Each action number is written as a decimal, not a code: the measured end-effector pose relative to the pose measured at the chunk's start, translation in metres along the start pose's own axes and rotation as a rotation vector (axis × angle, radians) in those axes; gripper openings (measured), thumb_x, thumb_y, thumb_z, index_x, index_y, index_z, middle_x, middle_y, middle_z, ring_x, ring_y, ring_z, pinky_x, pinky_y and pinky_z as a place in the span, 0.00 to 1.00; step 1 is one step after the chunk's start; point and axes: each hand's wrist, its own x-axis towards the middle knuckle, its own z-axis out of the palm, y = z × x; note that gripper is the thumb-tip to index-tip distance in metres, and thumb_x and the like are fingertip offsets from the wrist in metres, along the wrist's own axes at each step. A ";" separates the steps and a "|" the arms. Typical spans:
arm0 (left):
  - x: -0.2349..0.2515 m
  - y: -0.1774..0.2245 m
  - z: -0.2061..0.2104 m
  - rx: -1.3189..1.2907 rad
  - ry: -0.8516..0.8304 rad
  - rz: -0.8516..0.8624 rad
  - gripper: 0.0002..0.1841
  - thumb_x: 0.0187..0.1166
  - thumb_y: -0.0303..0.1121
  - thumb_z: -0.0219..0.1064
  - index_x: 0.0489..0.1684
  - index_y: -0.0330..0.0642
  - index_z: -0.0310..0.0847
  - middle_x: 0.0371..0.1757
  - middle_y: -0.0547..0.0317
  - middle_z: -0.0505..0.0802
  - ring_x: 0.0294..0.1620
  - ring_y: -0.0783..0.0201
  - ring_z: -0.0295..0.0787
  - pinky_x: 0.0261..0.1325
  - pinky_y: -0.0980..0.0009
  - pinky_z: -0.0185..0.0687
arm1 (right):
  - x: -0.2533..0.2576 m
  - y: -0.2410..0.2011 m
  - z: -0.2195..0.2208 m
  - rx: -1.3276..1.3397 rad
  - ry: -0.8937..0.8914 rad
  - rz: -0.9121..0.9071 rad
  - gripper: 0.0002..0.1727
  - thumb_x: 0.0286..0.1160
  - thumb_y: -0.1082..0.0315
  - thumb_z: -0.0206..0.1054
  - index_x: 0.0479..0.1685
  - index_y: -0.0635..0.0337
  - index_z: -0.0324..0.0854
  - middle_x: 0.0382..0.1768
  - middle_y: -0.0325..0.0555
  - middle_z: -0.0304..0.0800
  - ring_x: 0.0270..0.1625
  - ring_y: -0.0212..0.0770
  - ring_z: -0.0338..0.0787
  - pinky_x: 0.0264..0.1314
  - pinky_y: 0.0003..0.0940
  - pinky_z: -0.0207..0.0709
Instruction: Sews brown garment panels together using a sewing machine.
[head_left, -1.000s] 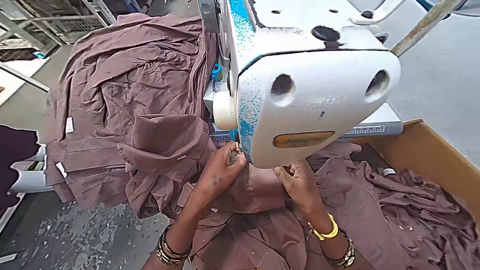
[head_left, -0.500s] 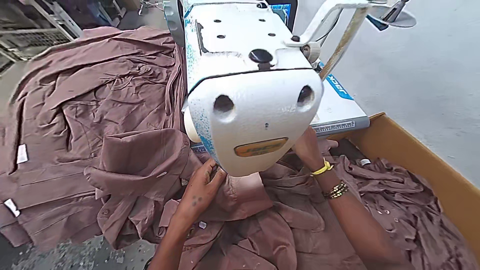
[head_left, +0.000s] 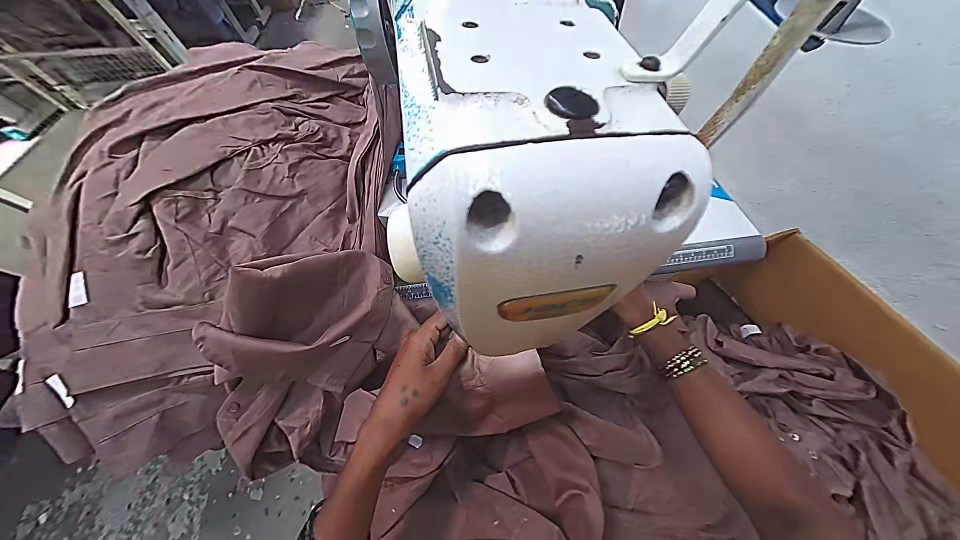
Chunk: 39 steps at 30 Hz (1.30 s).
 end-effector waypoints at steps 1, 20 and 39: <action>0.000 -0.001 0.000 -0.003 0.000 0.006 0.07 0.83 0.38 0.62 0.41 0.46 0.83 0.33 0.75 0.86 0.35 0.87 0.81 0.43 0.84 0.77 | -0.001 -0.005 -0.004 -0.021 -0.040 0.006 0.21 0.85 0.66 0.62 0.71 0.69 0.81 0.59 0.71 0.85 0.64 0.70 0.85 0.61 0.60 0.78; -0.055 -0.019 0.007 0.321 -0.145 0.535 0.18 0.88 0.49 0.59 0.40 0.45 0.83 0.22 0.61 0.85 0.21 0.67 0.82 0.26 0.71 0.79 | -0.031 -0.114 -0.050 0.216 0.301 -0.583 0.11 0.81 0.66 0.63 0.31 0.53 0.89 0.28 0.43 0.92 0.39 0.44 0.92 0.44 0.36 0.82; -0.023 -0.005 -0.013 -0.094 0.032 -0.032 0.07 0.79 0.40 0.66 0.33 0.51 0.79 0.21 0.75 0.79 0.20 0.80 0.73 0.25 0.81 0.69 | -0.050 -0.116 -0.048 0.657 0.098 -0.199 0.24 0.78 0.42 0.68 0.40 0.58 0.85 0.37 0.40 0.91 0.48 0.29 0.88 0.57 0.26 0.80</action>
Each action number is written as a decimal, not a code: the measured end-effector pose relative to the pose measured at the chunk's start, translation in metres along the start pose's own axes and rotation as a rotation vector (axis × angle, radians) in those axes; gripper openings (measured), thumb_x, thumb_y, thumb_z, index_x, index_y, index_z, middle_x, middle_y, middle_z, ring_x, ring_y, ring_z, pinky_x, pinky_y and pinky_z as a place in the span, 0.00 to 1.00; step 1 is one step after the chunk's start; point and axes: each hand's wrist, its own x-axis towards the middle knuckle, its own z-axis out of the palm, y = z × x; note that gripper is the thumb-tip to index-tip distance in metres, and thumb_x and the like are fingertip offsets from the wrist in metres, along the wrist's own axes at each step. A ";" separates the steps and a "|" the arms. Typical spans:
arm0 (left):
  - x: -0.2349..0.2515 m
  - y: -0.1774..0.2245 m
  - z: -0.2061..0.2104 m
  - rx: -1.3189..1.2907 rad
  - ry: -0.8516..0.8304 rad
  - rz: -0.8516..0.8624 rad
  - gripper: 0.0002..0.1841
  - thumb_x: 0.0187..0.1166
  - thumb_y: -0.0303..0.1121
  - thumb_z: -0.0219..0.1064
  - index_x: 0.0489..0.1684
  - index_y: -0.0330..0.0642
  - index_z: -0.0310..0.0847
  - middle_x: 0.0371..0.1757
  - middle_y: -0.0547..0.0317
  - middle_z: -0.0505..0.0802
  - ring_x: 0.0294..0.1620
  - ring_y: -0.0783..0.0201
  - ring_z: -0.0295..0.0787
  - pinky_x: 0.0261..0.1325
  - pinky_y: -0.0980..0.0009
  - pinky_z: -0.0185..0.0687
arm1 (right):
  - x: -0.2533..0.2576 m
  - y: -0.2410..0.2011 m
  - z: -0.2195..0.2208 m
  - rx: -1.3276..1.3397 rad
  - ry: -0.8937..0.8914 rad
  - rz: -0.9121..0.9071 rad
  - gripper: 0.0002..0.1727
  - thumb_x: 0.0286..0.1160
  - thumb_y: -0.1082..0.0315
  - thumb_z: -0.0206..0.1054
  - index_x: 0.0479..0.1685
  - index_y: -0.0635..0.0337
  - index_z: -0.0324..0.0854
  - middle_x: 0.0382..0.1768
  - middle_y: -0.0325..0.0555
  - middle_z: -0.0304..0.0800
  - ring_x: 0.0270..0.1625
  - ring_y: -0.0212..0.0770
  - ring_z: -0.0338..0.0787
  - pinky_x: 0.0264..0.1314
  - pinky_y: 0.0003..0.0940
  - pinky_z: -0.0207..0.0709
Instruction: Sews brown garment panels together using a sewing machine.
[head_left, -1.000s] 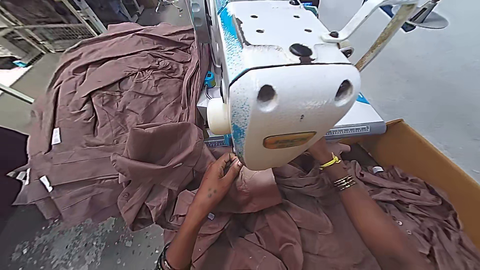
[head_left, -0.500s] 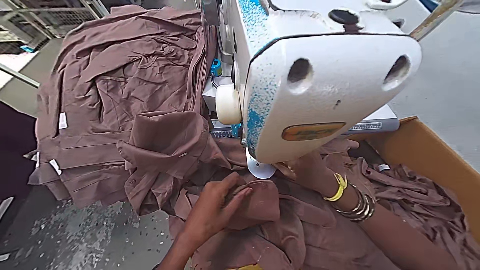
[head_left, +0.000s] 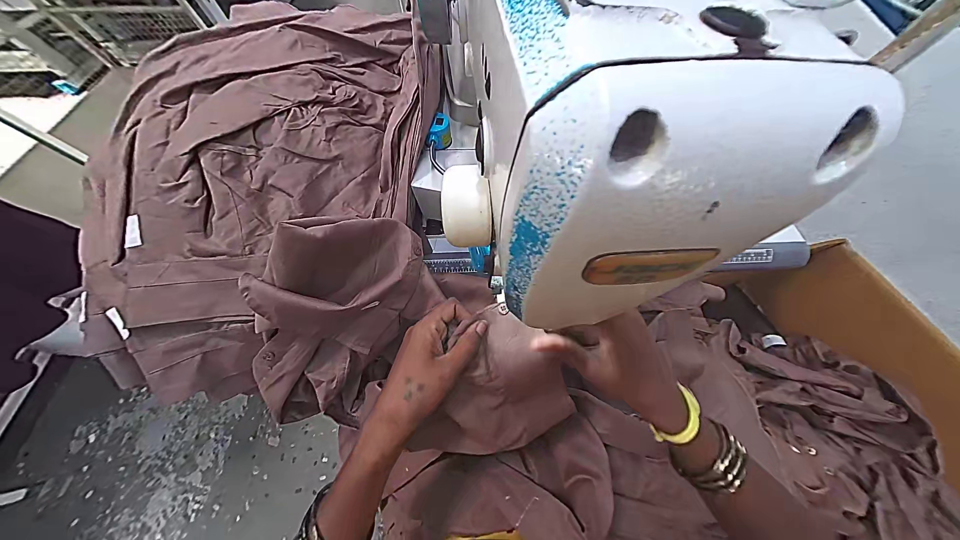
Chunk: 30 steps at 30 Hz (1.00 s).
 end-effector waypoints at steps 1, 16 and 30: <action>0.005 0.002 0.001 -0.002 0.001 -0.003 0.07 0.80 0.40 0.66 0.33 0.51 0.79 0.21 0.75 0.79 0.20 0.80 0.74 0.26 0.81 0.69 | -0.009 -0.002 0.001 -0.083 0.005 -0.126 0.22 0.83 0.42 0.63 0.41 0.52 0.86 0.40 0.40 0.92 0.52 0.33 0.90 0.64 0.31 0.79; 0.051 -0.004 -0.032 -0.337 -0.177 -0.091 0.17 0.87 0.29 0.51 0.35 0.60 0.86 0.32 0.84 0.93 0.36 0.88 0.87 0.44 0.86 0.85 | -0.030 0.043 -0.036 -0.333 0.146 0.037 0.21 0.88 0.52 0.61 0.43 0.58 0.93 0.46 0.46 0.96 0.56 0.39 0.92 0.64 0.35 0.83; 0.049 -0.089 -0.050 -0.573 -0.464 -0.051 0.09 0.73 0.52 0.74 0.40 0.63 0.93 0.36 0.80 0.95 0.35 0.86 0.88 0.43 0.87 0.84 | -0.005 0.161 -0.092 -0.778 -0.053 0.354 0.13 0.71 0.76 0.73 0.54 0.65 0.89 0.49 0.65 0.86 0.52 0.68 0.86 0.47 0.59 0.81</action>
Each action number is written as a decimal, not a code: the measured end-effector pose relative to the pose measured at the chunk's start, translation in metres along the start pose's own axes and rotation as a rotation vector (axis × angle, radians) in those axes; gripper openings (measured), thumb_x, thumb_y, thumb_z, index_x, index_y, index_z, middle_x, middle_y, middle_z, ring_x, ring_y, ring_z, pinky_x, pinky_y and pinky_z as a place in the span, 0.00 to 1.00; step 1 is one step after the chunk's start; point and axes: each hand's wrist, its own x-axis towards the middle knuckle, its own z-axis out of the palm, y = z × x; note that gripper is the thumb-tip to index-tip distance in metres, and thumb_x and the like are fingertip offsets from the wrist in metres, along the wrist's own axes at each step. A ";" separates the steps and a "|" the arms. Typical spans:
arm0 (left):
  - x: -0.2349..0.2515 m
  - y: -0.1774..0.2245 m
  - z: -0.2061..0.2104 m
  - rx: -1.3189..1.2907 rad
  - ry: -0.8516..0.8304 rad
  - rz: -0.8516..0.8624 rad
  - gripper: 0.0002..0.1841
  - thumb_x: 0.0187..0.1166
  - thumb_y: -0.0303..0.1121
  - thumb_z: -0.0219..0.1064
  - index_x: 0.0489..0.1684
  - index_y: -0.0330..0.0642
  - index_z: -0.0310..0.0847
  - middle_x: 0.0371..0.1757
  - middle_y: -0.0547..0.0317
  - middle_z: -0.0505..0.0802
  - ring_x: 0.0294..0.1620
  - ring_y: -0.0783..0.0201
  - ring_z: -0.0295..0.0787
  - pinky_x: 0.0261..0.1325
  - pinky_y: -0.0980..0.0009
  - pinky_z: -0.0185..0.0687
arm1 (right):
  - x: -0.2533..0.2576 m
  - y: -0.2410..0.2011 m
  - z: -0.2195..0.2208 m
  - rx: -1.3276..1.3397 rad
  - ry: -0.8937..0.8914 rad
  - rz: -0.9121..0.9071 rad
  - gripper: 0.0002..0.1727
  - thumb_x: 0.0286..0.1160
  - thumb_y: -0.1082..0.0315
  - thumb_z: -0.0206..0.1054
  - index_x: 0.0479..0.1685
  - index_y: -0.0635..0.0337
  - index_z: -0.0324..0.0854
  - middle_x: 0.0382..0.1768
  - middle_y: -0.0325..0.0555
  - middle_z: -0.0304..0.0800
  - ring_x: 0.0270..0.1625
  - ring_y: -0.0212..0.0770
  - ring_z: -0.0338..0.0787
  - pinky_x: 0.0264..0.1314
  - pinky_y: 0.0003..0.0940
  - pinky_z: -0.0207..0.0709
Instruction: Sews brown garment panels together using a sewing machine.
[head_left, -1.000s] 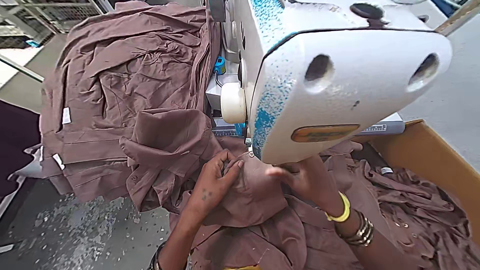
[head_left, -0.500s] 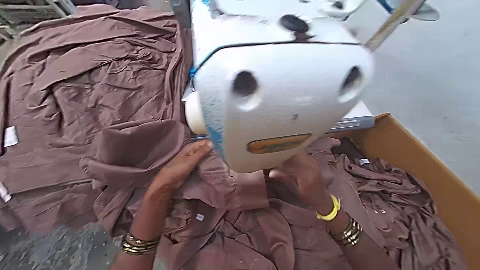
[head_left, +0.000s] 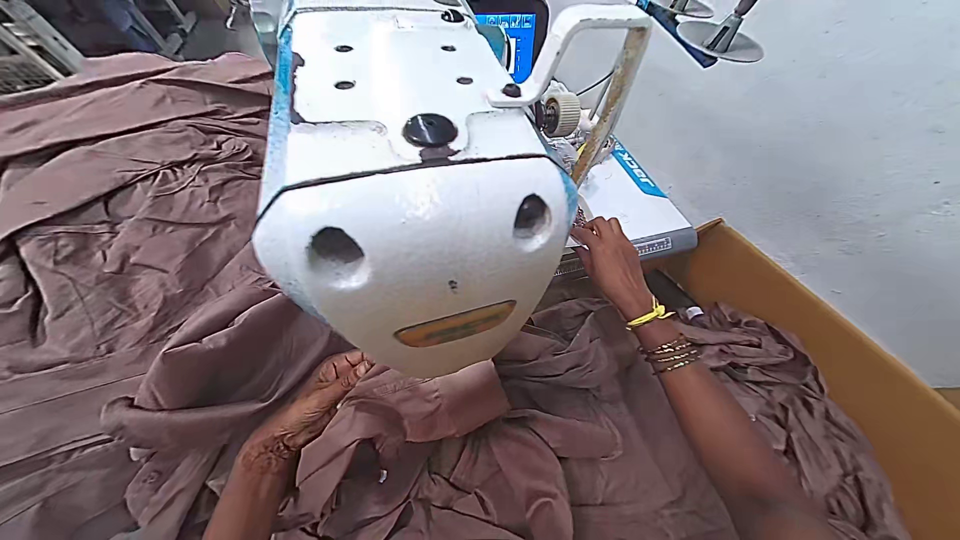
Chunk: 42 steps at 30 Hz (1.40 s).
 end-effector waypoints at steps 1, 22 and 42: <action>0.000 0.001 -0.001 0.022 0.000 0.020 0.08 0.74 0.51 0.74 0.40 0.63 0.92 0.35 0.81 0.94 0.35 0.87 0.87 0.42 0.88 0.82 | -0.002 0.002 -0.002 0.019 0.022 -0.015 0.10 0.73 0.76 0.72 0.51 0.66 0.89 0.48 0.64 0.87 0.52 0.67 0.87 0.49 0.59 0.82; -0.036 0.016 0.136 1.003 -0.040 0.451 0.13 0.87 0.43 0.62 0.42 0.45 0.86 0.33 0.56 0.87 0.34 0.63 0.85 0.37 0.70 0.83 | -0.051 -0.181 -0.057 0.550 0.106 -0.495 0.09 0.77 0.62 0.66 0.34 0.57 0.86 0.35 0.45 0.94 0.43 0.38 0.93 0.46 0.30 0.84; 0.017 0.041 0.113 0.407 0.441 0.118 0.14 0.79 0.27 0.64 0.58 0.39 0.67 0.37 0.72 0.83 0.37 0.86 0.82 0.43 0.87 0.80 | -0.047 -0.145 -0.040 0.938 -0.241 0.072 0.11 0.82 0.59 0.65 0.46 0.58 0.80 0.29 0.25 0.83 0.32 0.13 0.80 0.38 0.14 0.75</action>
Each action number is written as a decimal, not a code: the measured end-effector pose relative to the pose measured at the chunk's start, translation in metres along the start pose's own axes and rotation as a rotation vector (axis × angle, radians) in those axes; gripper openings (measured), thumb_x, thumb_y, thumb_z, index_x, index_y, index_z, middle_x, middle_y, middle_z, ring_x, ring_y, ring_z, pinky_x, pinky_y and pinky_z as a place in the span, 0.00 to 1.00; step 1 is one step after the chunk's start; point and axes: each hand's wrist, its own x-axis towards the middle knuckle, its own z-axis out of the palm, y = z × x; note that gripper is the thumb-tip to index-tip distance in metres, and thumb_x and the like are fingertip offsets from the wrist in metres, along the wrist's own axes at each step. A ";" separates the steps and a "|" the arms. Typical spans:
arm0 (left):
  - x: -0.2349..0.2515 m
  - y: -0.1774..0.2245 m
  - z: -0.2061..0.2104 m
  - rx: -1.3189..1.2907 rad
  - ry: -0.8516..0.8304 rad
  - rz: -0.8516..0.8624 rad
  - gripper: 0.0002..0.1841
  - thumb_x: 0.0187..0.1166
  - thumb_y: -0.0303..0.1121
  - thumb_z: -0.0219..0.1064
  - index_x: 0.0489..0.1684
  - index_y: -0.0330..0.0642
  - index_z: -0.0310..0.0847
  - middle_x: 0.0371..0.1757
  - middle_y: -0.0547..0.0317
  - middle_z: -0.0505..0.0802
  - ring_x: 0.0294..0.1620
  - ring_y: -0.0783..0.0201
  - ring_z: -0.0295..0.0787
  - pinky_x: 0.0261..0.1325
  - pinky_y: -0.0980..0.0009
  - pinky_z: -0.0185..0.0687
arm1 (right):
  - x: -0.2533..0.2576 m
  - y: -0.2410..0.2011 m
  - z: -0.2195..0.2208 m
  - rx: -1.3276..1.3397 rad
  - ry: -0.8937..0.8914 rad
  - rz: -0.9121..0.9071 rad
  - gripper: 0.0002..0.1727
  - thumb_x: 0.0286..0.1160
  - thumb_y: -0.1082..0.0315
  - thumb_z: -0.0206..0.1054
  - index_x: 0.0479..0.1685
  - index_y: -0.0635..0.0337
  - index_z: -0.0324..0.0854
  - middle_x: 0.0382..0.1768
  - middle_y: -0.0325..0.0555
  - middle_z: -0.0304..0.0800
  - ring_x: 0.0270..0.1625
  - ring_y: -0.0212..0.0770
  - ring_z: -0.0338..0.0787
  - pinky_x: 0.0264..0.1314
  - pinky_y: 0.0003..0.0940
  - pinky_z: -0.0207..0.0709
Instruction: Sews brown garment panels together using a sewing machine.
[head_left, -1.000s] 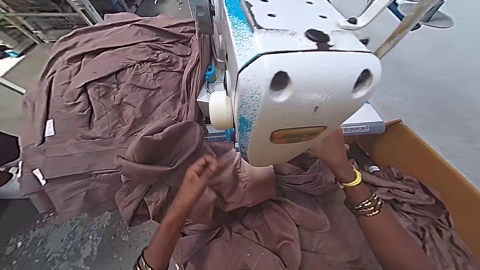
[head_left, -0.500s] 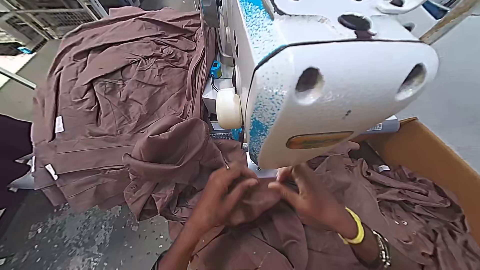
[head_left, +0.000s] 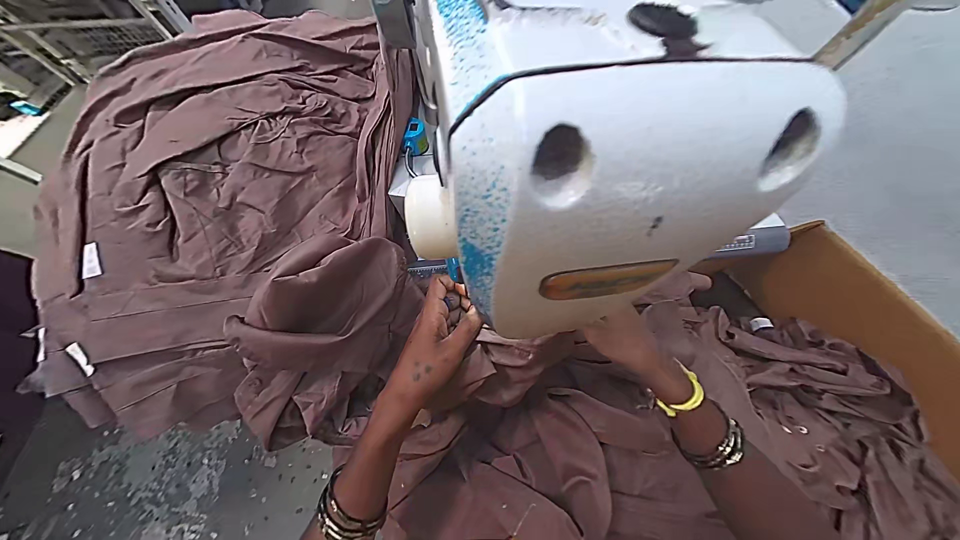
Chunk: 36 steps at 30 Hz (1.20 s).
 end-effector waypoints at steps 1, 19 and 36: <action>0.000 -0.001 0.000 -0.020 -0.003 0.005 0.14 0.79 0.26 0.64 0.58 0.39 0.67 0.37 0.72 0.83 0.37 0.85 0.82 0.43 0.87 0.81 | 0.004 0.003 -0.009 -0.149 0.078 -0.006 0.11 0.80 0.61 0.66 0.45 0.60 0.86 0.32 0.34 0.89 0.35 0.24 0.86 0.41 0.24 0.80; -0.002 -0.003 0.003 -0.050 0.011 -0.011 0.13 0.79 0.27 0.65 0.57 0.40 0.69 0.39 0.72 0.85 0.40 0.84 0.84 0.46 0.85 0.82 | 0.031 0.064 -0.041 -0.598 0.440 -0.270 0.11 0.76 0.67 0.71 0.44 0.68 0.91 0.48 0.64 0.90 0.55 0.63 0.89 0.57 0.57 0.81; -0.091 -0.030 -0.043 0.317 -0.686 0.401 0.20 0.89 0.47 0.59 0.33 0.41 0.85 0.28 0.57 0.90 0.32 0.71 0.87 0.40 0.75 0.82 | 0.007 -0.033 0.021 -0.623 0.143 -0.846 0.09 0.72 0.69 0.69 0.25 0.56 0.90 0.26 0.43 0.91 0.35 0.42 0.91 0.33 0.33 0.79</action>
